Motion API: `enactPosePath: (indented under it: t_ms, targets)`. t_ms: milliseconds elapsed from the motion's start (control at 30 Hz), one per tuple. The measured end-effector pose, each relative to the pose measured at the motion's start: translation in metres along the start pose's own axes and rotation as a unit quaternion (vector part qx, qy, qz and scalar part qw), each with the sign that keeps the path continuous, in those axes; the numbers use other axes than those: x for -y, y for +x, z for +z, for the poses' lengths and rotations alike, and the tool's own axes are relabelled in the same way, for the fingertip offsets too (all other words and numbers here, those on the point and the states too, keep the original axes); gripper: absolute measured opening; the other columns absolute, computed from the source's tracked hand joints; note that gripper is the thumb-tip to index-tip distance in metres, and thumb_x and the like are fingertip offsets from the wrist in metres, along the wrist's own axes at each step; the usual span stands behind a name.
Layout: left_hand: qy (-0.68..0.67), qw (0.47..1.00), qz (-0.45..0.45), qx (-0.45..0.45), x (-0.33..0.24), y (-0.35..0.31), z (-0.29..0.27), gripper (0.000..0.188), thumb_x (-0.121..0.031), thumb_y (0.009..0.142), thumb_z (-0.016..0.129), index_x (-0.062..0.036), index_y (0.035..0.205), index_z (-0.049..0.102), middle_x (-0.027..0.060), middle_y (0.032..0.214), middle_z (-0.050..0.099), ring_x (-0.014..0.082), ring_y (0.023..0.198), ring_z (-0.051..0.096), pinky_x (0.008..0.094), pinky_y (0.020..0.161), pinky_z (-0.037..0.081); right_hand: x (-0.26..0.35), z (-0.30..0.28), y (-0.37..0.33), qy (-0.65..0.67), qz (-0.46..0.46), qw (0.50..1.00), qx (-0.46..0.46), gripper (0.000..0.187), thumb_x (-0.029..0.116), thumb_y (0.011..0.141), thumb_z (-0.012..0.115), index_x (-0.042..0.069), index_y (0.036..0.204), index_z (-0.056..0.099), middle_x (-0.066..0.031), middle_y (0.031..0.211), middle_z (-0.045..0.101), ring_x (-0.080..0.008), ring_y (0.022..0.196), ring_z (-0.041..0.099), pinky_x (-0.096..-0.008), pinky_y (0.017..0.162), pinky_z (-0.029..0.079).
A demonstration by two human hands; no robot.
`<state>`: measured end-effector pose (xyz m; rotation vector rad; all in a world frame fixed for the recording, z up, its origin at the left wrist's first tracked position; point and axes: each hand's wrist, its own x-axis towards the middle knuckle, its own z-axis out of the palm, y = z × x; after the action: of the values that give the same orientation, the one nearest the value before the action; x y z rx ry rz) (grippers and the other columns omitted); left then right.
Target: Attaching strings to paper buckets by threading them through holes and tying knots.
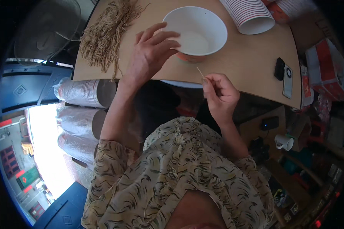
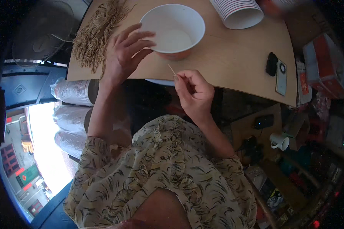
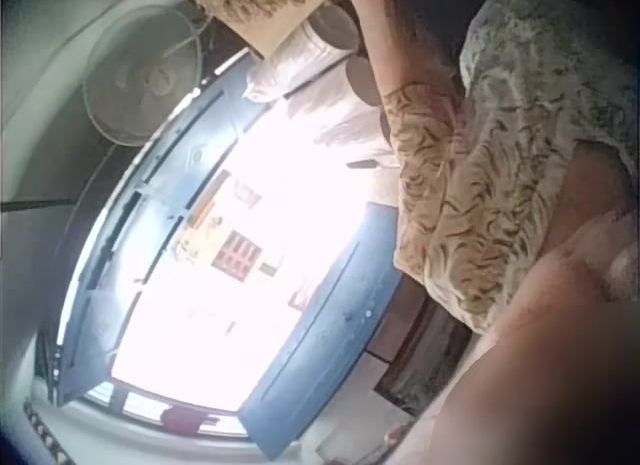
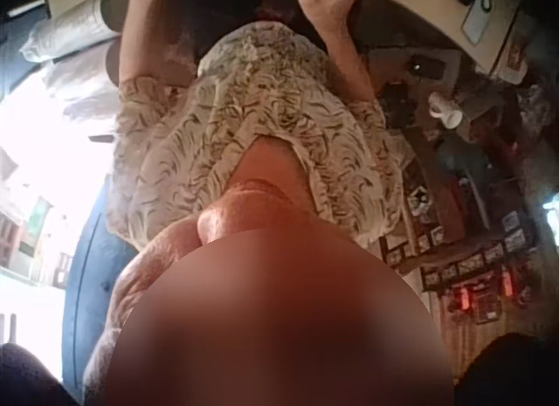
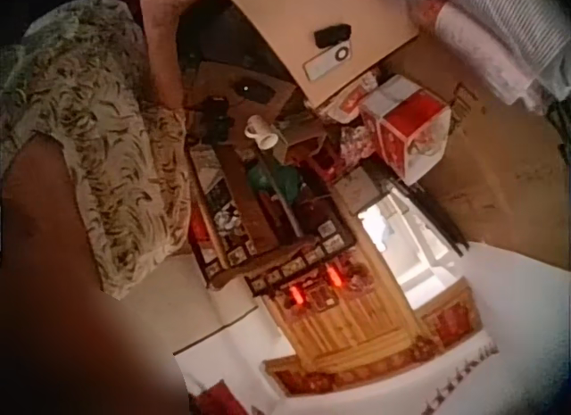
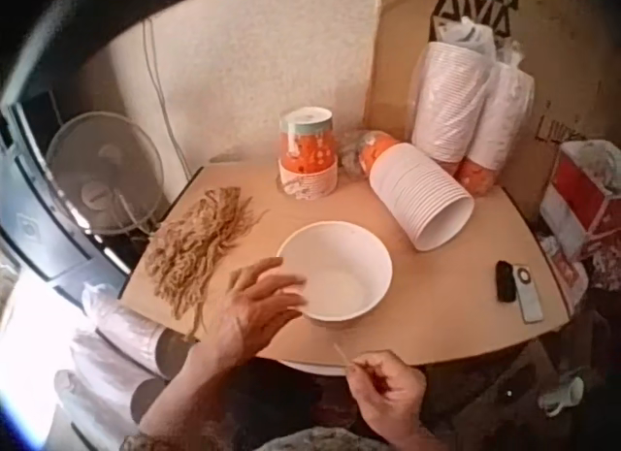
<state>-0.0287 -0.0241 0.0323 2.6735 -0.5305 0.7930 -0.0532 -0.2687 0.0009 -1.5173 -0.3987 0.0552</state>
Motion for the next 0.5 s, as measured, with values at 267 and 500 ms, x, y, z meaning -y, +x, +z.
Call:
enactPosePath:
  t_ms: [267, 500]
  targets:
    - [-0.287, 0.939, -0.191, 0.018, -0.036, 0.016, -0.013, 0.014, -0.008, 0.088, 0.073, 0.0013, 0.099, 0.07, 0.0133, 0.085, 0.072, 0.0202, 0.075, 0.072, 0.0308, 0.064, 0.056, 0.001, 0.019, 0.028, -0.091, -0.133, 0.985, -0.053, 0.009, 0.001, 0.097, 0.062, -0.005, 0.104, 0.06, -0.009, 0.091, 0.072, -0.0095, 0.081, 0.067, -0.0233, 0.075, 0.054]
    - [-0.293, 0.937, -0.193, 0.003, -0.04, 0.016, -0.015, 0.014, -0.007, 0.088, 0.072, 0.0027, 0.099, 0.07, 0.014, 0.083, 0.071, 0.0197, 0.073, 0.072, 0.0299, 0.064, 0.057, -0.007, 0.028, 0.036, -0.118, -0.184, 0.972, -0.083, 0.012, 0.0, 0.089, 0.07, 0.0, 0.098, 0.063, -0.0114, 0.083, 0.069, -0.0185, 0.072, 0.07, -0.0291, 0.068, 0.055]
